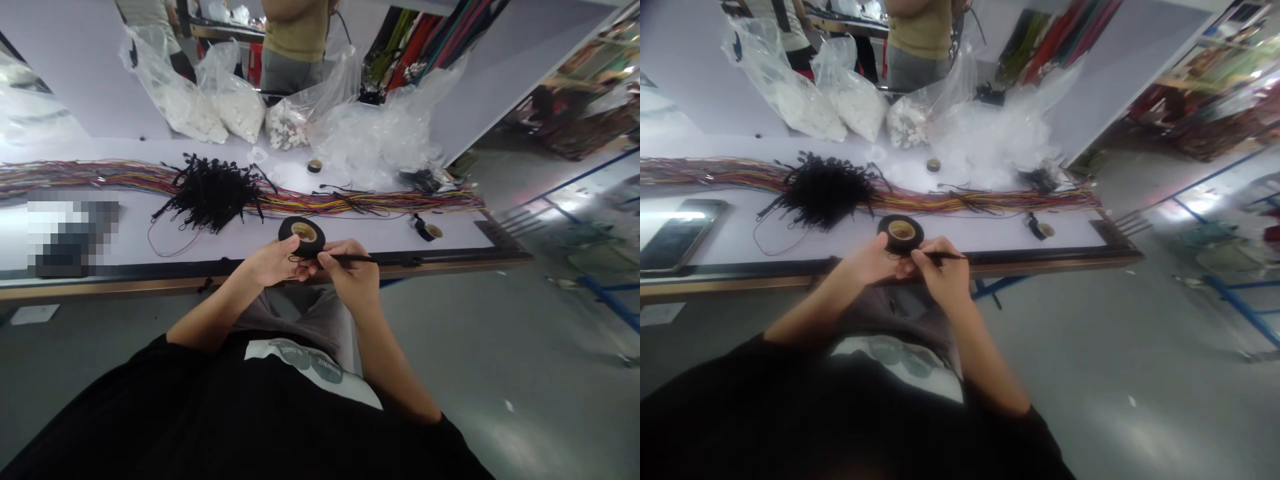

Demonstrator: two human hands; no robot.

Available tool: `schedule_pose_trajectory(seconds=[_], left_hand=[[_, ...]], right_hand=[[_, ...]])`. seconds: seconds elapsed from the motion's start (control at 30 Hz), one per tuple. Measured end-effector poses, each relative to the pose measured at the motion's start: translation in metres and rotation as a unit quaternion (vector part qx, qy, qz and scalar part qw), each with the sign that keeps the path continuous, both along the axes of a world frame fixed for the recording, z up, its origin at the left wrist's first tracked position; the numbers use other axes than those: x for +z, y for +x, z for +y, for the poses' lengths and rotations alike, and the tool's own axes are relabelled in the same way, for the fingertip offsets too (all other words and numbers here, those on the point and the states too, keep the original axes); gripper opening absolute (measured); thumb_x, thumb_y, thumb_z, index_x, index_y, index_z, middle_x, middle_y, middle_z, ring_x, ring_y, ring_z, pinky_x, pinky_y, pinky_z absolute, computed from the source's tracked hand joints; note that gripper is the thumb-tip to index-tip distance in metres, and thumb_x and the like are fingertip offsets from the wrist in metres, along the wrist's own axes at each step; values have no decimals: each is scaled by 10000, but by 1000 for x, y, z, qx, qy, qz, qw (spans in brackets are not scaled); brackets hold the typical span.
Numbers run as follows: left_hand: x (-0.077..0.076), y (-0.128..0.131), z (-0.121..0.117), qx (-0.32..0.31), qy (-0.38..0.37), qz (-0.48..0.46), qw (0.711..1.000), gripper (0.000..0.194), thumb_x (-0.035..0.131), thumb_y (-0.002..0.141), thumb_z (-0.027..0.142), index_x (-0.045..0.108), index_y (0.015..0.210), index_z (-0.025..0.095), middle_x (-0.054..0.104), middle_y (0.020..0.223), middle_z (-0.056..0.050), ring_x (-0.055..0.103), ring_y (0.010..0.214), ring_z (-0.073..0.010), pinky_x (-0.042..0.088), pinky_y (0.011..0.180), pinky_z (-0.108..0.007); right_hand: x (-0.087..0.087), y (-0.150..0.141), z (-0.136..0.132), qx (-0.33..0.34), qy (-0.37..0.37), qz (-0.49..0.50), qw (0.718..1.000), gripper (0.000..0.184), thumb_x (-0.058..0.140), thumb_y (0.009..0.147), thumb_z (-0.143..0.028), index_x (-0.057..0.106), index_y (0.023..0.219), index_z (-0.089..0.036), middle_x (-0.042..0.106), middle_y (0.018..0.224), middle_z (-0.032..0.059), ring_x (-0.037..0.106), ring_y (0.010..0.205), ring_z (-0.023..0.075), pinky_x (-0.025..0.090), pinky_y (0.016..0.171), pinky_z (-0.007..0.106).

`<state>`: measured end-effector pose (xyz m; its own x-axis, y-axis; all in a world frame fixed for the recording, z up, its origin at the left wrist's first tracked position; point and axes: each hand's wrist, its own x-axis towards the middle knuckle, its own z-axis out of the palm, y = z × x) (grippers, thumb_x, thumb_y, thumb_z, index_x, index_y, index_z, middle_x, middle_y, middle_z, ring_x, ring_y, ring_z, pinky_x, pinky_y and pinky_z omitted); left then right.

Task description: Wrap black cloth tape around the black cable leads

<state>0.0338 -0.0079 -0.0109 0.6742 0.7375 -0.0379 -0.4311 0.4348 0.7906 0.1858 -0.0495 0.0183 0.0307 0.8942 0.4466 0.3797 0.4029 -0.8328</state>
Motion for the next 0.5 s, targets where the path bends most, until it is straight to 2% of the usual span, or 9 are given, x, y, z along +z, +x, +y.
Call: schedule_pose_trajectory(seconds=[0.1,0.2,0.33,0.4,0.5], left_hand=[[-2,-3,-1,21,38,12,999,538,691,588,585,583,898,159,598,688,-31,559,604,-123,418,508,-231],[6,-4,-11,59,73,24,995,494,728,593,451,586,982,182,596,714,-19,530,594,-111,417,526,-241],[18,-9,-26,104,153,69,980,581,770,549,380,569,1057,184,613,818,-40,563,740,-159,467,661,-283],[18,-15,-29,98,212,94,968,666,797,515,399,542,1093,190,602,940,-61,567,877,-197,471,769,-312],[14,-22,-28,48,311,127,941,836,867,370,408,513,1100,205,534,1083,-79,535,990,-230,462,839,-333]], right_hand=[[2,0,-2,-7,0,2,1000,167,624,728,-245,542,585,-218,648,683,-18,613,683,139,467,642,281],[1,1,-3,-28,-33,16,999,174,637,711,-263,545,573,-212,655,683,-14,598,642,132,454,621,279],[-5,2,1,-49,-114,117,985,197,665,666,-318,529,576,-208,625,609,-26,588,562,132,469,584,287],[-7,3,5,-52,-140,165,975,205,669,652,-324,513,585,-209,592,566,-45,577,515,127,467,553,281],[-5,4,8,-66,-127,157,977,191,674,643,-284,517,567,-206,563,535,-59,557,505,115,443,553,268]])
